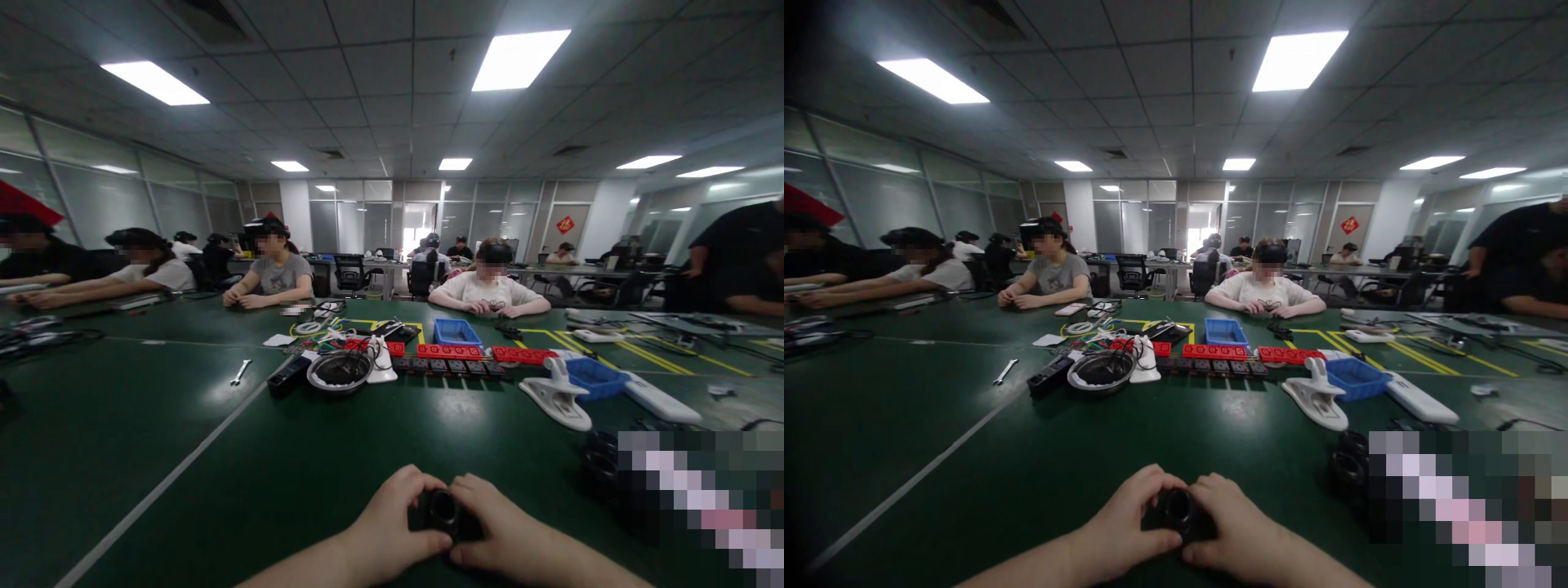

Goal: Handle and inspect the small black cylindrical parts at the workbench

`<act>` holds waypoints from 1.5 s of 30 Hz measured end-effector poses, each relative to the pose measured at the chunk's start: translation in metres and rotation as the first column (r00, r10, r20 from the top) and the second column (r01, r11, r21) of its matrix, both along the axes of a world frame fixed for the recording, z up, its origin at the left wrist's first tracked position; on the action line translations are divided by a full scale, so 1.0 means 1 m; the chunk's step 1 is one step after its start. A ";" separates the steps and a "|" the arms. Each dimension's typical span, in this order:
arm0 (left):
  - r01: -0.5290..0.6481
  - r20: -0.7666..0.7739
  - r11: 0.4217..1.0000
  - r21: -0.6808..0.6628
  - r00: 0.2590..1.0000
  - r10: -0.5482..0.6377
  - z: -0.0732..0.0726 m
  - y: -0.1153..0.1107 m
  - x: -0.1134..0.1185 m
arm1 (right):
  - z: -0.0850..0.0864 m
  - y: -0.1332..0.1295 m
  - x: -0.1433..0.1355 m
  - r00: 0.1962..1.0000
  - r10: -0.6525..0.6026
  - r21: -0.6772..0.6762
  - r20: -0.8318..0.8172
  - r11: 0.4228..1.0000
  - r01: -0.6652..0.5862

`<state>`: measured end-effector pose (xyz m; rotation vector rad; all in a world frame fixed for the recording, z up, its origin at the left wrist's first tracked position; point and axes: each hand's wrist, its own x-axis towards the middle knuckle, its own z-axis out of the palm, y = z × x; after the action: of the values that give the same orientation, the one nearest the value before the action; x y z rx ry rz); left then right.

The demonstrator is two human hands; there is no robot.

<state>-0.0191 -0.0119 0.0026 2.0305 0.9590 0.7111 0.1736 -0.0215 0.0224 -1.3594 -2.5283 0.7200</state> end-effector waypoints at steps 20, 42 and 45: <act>-0.115 -0.049 0.993 -0.014 0.992 0.115 0.002 -0.005 0.007 | -0.018 -0.003 -0.010 0.986 -0.160 0.132 0.047 0.979 0.153; 0.102 -0.072 0.993 0.053 0.993 -0.098 0.001 -0.001 -0.002 | -0.002 0.005 0.007 0.979 -0.046 -0.260 -0.197 0.966 -0.007; 0.071 -0.082 0.997 0.043 0.994 -0.067 -0.002 -0.002 -0.002 | -0.011 0.005 0.006 0.980 -0.083 -0.220 -0.178 0.974 0.042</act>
<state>-0.0207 -0.0136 0.0009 2.1354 0.9208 0.6234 0.1795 -0.0168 0.0117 -1.3574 -2.3050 1.0818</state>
